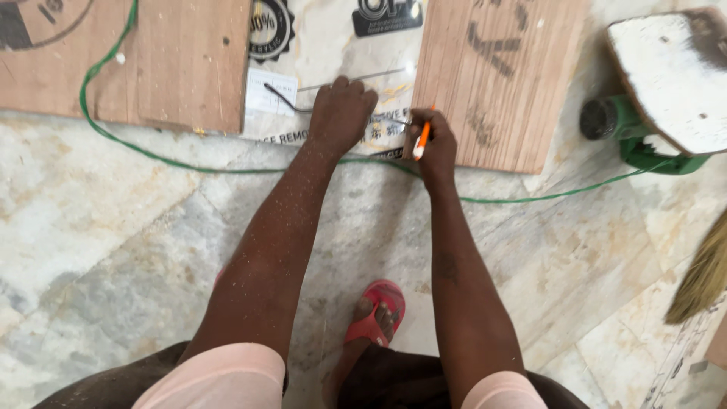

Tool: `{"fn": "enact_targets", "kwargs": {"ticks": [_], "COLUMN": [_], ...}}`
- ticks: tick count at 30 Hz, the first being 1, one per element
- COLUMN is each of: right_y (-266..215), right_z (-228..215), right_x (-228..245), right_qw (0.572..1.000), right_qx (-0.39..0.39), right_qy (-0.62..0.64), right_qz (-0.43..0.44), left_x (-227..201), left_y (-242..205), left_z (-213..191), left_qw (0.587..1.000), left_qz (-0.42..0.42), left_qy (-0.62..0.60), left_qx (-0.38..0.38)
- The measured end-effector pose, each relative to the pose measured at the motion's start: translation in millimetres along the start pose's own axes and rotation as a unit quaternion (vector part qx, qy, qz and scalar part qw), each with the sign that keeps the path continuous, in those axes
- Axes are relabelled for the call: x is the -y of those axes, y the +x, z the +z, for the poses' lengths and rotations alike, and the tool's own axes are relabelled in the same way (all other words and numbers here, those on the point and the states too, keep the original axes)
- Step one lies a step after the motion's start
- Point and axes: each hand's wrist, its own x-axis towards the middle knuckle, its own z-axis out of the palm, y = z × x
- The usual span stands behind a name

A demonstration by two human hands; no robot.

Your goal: The person measures and marks a line on a wooden panel using a tape measure and an orange marker. They then use a green circular saw to cut along the marked line, separating a strip from the main panel.

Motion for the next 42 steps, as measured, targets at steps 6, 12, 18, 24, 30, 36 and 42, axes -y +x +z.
{"fn": "enact_targets", "kwargs": {"ticks": [6,12,18,24,30,36,42], "right_y": [-8,-5,0,-31,-38,-39,-31], "right_z": [-11,-49,-82,-67,-66,-36,-17], "right_x": [14,45,108,194,225,214,171], "right_qw": [0.999,0.985,0.982,0.978,0.988,0.985,0.963], "right_qx": [0.023,-0.064,-0.039,0.094,0.110,0.050,-0.071], "right_qy": [0.022,0.106,0.176,0.175,0.102,-0.112,-0.160], "right_qz": [0.025,0.123,0.051,0.063,-0.042,-0.118,-0.207], "left_x": [-4,-12,-31,-74,-82,-87,-71], "left_y": [-1,2,23,39,38,38,41], "left_z": [-2,-33,-86,-110,-123,-121,-70], "left_qw": [1.000,0.993,0.889,0.825,0.786,0.704,0.716], "left_qz": [-0.004,-0.049,-0.167,-0.218,-0.259,-0.333,-0.307], "left_qy": [0.007,-0.105,-0.427,-0.499,-0.530,-0.599,-0.611], "left_qx": [-0.010,0.020,0.016,-0.149,-0.184,-0.187,-0.141]}}
